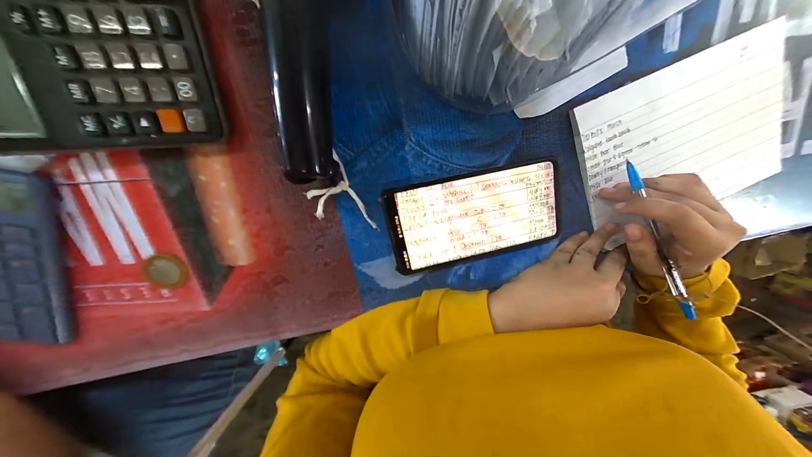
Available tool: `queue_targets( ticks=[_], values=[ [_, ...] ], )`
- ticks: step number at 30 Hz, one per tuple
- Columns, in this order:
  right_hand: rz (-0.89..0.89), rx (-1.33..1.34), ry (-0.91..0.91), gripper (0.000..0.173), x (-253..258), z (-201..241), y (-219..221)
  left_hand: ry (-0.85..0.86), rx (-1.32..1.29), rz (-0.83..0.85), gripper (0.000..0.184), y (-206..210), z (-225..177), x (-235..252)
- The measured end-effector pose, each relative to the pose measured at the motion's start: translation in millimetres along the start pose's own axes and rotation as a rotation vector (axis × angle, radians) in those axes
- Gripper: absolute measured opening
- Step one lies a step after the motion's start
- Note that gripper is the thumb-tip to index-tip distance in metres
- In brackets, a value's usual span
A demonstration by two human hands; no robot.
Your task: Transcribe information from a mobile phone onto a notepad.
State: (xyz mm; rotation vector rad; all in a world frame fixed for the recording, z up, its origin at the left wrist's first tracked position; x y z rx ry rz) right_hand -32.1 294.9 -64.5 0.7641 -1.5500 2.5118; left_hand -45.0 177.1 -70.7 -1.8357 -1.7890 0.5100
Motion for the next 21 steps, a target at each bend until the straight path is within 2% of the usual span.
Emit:
queue_targets(
  ticks=[4,9,16,21],
  values=[
    [-0.033,-0.009,-0.01,0.037,-2,-2,-4,0.045,0.097,-0.197,0.027,-7,-4,-2],
    [-0.091,0.009,0.009,0.044,-8,-3,-7,0.048,0.112,-0.277,0.021,-12,-4,-2],
    [-0.095,0.026,0.013,0.042,-11,0,-8,-0.046,0.119,-0.172,0.024,-6,0,-1],
    [-0.086,0.014,-0.004,0.042,-10,0,-8,-0.111,0.029,-0.131,0.028,-6,2,-2]
  ],
)
Point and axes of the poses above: each hand's wrist, its own x-axis towards the middle knuckle, its own y-axis out of the palm, z = x × y, the point moved 7 cm from there along x, towards the middle knuckle, and after that the axes turned 2 degrees about -x, right-handed, at the moved point
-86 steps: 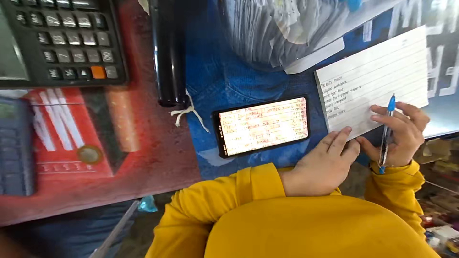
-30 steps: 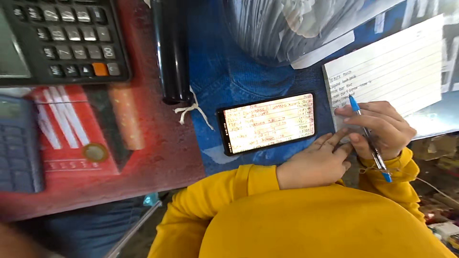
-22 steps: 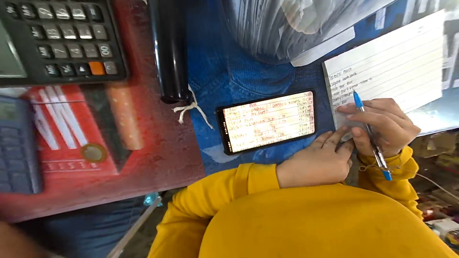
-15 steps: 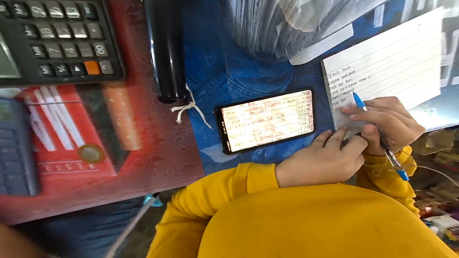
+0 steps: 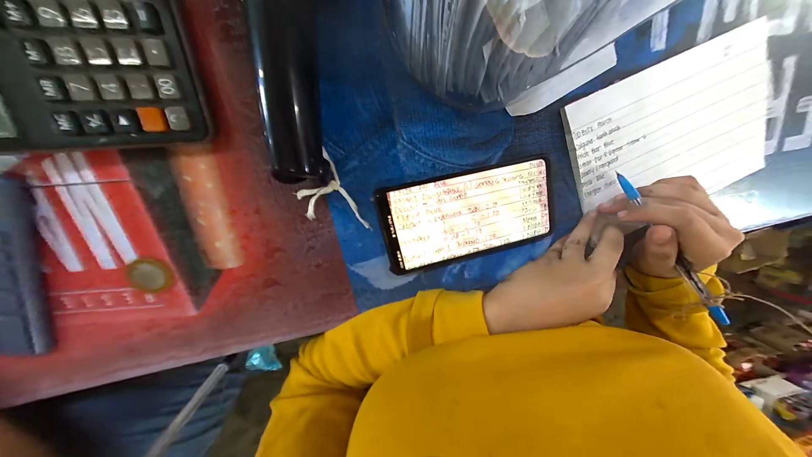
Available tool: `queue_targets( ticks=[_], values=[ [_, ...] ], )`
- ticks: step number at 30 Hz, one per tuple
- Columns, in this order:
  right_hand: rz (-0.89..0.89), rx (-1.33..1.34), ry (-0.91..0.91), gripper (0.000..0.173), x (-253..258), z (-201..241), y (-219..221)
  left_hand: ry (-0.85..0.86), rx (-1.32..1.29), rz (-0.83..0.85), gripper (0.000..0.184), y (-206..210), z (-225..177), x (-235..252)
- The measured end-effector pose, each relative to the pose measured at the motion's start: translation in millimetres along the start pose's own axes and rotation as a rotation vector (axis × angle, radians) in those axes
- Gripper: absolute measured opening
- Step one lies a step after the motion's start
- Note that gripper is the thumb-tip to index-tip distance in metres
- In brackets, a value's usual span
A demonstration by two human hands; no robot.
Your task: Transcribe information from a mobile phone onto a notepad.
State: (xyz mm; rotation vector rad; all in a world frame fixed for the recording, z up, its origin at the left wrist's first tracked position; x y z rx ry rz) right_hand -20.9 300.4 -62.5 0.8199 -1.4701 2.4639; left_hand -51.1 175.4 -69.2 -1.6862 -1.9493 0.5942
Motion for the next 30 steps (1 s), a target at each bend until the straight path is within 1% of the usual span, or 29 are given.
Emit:
queue_targets(
  ticks=[4,10,16,19,25,28,30],
  values=[
    [-0.002,-0.003,-0.007,0.041,0.9,0.1,0.7,-0.04,-0.019,0.044,0.031,2.2,2.2,1.1],
    [-0.016,0.0,0.007,0.043,0.8,-2.9,1.5,-0.013,0.017,0.067,0.031,4.9,1.9,1.3],
    [-0.029,-0.015,0.01,0.042,3.9,-1.3,1.3,0.004,0.088,0.037,0.03,4.9,0.8,1.3],
    [-0.025,-0.016,0.015,0.043,4.7,-0.4,1.0,0.002,0.07,0.006,0.029,4.3,1.2,1.0],
    [-0.033,0.014,0.031,0.042,1.7,-3.4,-0.2,0.005,-0.008,-0.005,0.028,3.2,2.3,2.2],
    [-0.036,0.014,0.042,0.041,2.2,-2.5,0.5,-0.007,-0.005,0.014,0.03,2.2,2.2,1.9],
    [-0.031,0.002,0.05,0.04,2.1,-2.3,0.4,-0.031,-0.05,0.053,0.031,2.3,3.2,2.5]
  ],
)
Point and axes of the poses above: each hand's wrist, its own x-axis towards the middle knuckle, its own y-axis out of the palm, z = x × y, the point moved 7 cm from there along x, towards the middle knuckle, and after that the axes turned 2 degrees about -x, right-handed, at the moved point
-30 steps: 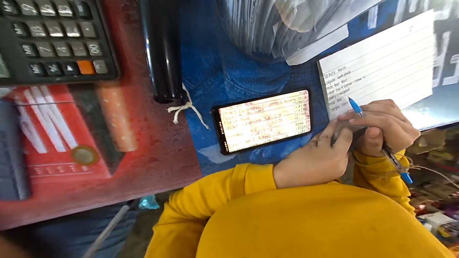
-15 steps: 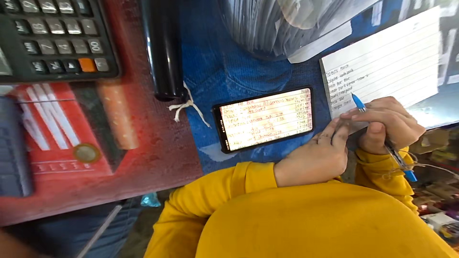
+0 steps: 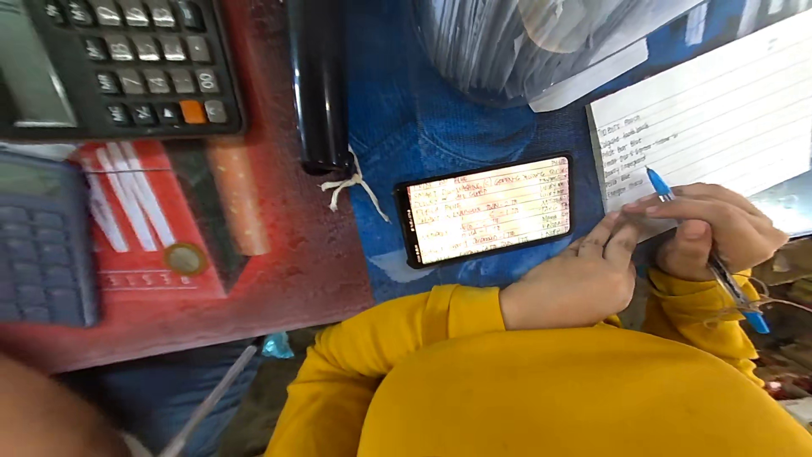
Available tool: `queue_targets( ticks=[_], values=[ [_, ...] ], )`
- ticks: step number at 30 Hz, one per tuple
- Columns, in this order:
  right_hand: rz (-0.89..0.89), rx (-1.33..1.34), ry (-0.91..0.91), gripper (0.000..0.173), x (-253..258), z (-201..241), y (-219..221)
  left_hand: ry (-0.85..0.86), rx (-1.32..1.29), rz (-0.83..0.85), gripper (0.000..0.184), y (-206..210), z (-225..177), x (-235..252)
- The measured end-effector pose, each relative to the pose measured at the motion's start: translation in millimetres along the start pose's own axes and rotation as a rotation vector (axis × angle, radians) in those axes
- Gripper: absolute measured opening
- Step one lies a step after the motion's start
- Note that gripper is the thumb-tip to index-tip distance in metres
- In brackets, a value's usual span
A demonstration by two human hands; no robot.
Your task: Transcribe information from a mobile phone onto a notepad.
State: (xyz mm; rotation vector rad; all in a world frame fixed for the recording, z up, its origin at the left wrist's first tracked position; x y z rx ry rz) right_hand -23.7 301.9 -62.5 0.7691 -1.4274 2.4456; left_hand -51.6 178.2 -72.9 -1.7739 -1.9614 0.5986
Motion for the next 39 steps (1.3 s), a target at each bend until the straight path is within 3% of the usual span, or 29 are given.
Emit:
queue_targets(
  ticks=[24,39],
  values=[
    [-0.02,0.02,0.037,0.046,-2.9,-2.1,-2.8,-0.018,-0.065,0.002,0.03,-1.3,1.5,-0.3],
    [-0.025,0.001,0.044,0.047,-1.9,-2.3,-3.1,0.022,0.033,-0.05,0.029,-1.4,-0.1,-1.5]
  ],
)
Point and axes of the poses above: each hand's wrist, its own x-axis towards the middle knuckle, its own y-axis out of the palm, z = x × y, the point moved 7 cm from there along x, towards the middle knuckle, and after that the axes turned 2 degrees about -x, right-handed, at the moved point
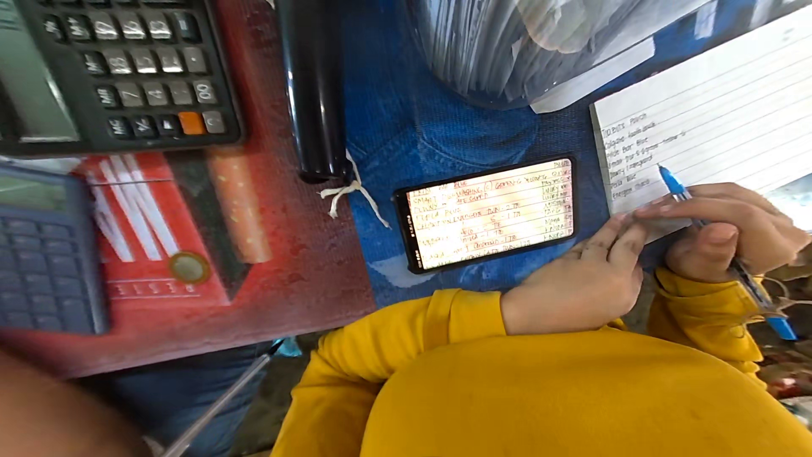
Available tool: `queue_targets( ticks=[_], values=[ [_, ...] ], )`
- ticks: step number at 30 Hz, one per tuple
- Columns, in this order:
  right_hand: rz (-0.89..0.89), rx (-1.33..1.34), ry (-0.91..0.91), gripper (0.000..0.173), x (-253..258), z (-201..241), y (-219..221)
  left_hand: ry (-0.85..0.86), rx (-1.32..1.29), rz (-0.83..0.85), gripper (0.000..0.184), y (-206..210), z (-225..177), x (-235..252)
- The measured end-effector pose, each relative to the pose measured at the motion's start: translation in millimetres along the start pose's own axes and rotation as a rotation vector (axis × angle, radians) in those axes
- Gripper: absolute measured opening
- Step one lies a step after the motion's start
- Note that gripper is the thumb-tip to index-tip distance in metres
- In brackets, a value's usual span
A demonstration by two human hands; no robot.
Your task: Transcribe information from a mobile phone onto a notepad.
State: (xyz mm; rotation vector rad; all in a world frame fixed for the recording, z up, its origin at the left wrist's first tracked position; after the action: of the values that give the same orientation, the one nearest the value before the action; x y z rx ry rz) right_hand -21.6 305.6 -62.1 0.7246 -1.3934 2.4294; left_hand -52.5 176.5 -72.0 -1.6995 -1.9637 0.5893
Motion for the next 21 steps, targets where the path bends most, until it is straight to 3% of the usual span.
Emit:
queue_targets(
  ticks=[10,21],
  values=[
    [-0.007,-0.008,0.005,0.048,0.4,0.6,0.2,0.047,0.087,-0.053,0.026,-0.3,-1.8,-0.6],
    [-0.031,-0.005,0.039,0.046,1.1,-0.4,-1.1,0.013,-0.009,-0.036,0.026,-1.7,-0.3,-0.9]
  ],
)
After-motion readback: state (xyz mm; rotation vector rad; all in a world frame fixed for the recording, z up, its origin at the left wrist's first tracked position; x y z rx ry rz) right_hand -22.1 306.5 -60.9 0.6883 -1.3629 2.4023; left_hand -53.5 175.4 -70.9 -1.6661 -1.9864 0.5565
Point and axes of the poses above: each hand's wrist, its own x-axis towards the middle knuckle, its own y-axis out of the palm, z = x × y, the point moved 7 cm from there along x, towards the middle knuckle, and after that the axes turned 2 degrees about -x, right-handed, at the moved point
